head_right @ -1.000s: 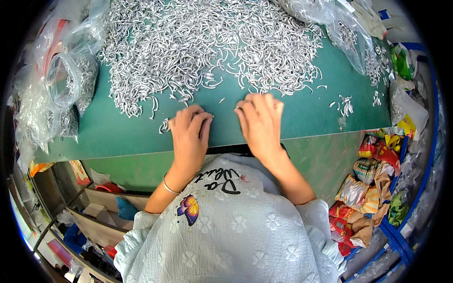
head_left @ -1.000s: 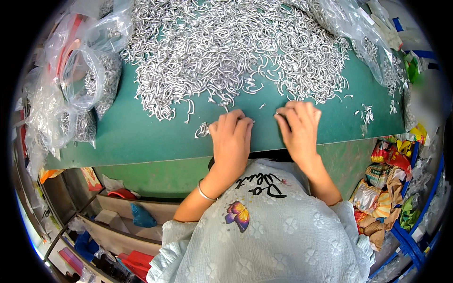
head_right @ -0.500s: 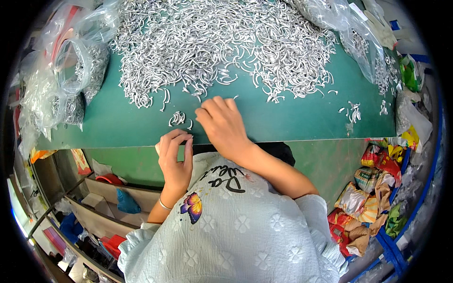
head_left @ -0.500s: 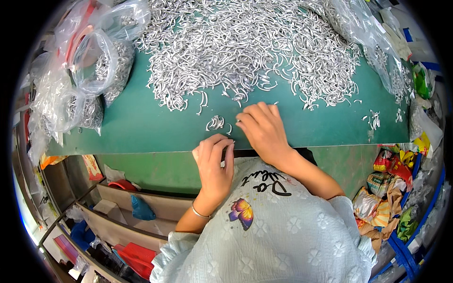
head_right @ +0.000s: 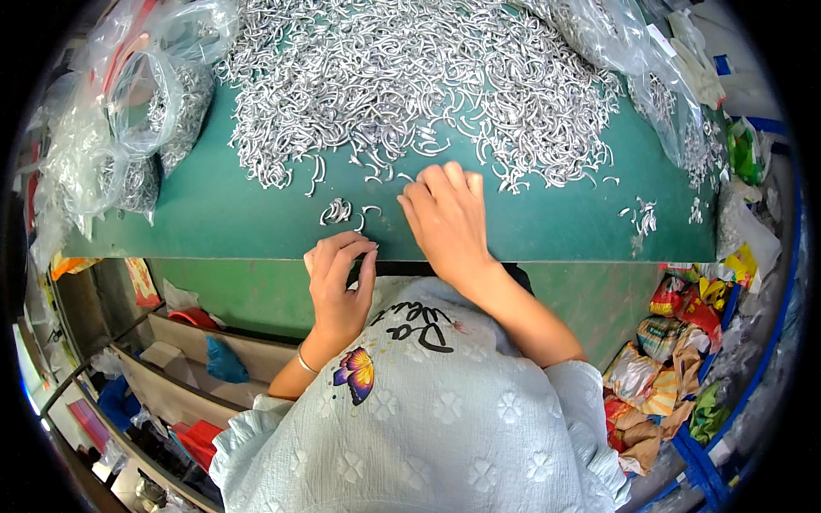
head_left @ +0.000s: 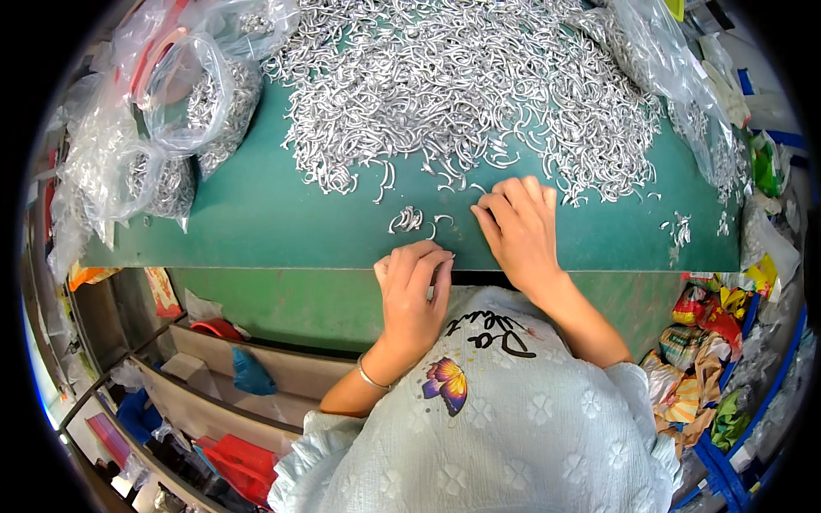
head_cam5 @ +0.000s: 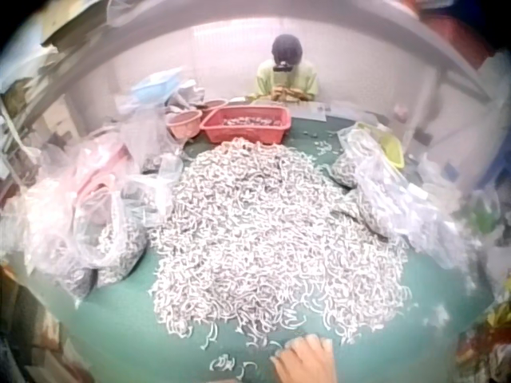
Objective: The person sorts small curved silver metal parts by hand on a green workbench, picking them up from a large pile and organizing them into smaller groups.
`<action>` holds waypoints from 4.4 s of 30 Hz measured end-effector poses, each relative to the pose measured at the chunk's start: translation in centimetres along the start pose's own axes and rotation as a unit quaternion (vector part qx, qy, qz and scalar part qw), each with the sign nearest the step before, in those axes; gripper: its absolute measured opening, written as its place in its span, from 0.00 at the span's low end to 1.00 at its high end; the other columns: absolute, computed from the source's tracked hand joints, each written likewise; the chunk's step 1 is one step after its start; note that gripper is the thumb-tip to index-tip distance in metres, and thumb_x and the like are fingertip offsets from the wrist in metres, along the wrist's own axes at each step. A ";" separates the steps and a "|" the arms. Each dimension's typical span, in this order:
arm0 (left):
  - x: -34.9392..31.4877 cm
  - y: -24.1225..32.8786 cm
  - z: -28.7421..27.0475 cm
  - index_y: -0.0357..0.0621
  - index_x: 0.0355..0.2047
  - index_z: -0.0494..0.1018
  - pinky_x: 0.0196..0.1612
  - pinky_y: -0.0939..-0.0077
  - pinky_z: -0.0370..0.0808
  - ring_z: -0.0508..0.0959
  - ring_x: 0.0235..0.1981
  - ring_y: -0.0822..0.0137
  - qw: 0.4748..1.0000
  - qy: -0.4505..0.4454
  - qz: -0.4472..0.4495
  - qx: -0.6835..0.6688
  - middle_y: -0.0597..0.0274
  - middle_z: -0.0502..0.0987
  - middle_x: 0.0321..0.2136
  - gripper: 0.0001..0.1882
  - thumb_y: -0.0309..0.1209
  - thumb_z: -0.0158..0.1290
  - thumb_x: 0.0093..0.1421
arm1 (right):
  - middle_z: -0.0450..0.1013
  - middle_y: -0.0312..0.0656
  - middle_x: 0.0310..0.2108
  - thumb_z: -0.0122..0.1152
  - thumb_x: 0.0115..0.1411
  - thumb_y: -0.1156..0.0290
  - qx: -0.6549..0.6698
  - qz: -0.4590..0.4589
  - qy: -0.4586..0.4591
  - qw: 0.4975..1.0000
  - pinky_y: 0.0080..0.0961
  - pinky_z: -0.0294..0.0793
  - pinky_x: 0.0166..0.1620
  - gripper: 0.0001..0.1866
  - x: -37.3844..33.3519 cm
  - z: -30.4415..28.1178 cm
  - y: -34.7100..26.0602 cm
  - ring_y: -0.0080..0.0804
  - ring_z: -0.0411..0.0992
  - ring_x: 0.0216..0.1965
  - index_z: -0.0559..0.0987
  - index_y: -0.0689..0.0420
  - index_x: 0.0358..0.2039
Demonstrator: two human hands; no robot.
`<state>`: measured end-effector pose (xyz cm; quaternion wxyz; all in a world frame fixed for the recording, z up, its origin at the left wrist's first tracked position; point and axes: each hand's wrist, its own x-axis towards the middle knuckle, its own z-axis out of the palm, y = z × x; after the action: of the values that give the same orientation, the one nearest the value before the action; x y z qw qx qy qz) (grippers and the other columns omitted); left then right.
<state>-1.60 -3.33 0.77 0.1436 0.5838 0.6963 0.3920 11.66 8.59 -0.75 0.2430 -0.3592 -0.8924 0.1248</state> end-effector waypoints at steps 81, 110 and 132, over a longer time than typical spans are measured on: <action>2.3 0.3 5.1 0.36 0.44 0.75 0.39 0.65 0.72 0.72 0.34 0.57 0.988 -0.106 0.105 -0.038 0.55 0.73 0.42 0.19 0.16 0.57 0.50 | 0.71 0.40 0.33 0.64 0.54 0.76 0.015 0.082 0.058 0.995 0.34 0.64 0.41 0.05 0.6 -2.8 4.3 0.41 0.68 0.38 0.78 0.58 0.33; 0.3 -0.2 5.4 0.35 0.33 0.76 0.37 0.65 0.74 0.76 0.34 0.53 0.986 -0.019 0.113 -0.124 0.54 0.76 0.35 0.13 0.15 0.60 0.44 | 0.69 0.40 0.29 0.64 0.52 0.74 0.080 0.000 -0.076 0.994 0.35 0.65 0.38 0.05 1.4 -1.3 1.4 0.42 0.68 0.35 0.76 0.58 0.28; 0.6 -0.5 5.1 0.36 0.33 0.77 0.34 0.67 0.72 0.75 0.32 0.55 0.986 -0.011 0.118 -0.114 0.56 0.76 0.33 0.14 0.14 0.60 0.44 | 0.74 0.46 0.29 0.64 0.54 0.80 0.119 0.203 0.006 0.972 0.31 0.74 0.33 0.06 0.6 -6.1 3.6 0.40 0.75 0.28 0.79 0.61 0.33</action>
<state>1.23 -0.86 -2.73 0.1696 0.6460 0.5716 0.4766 16.59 11.89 3.19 0.2586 -0.5024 -0.7779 0.2748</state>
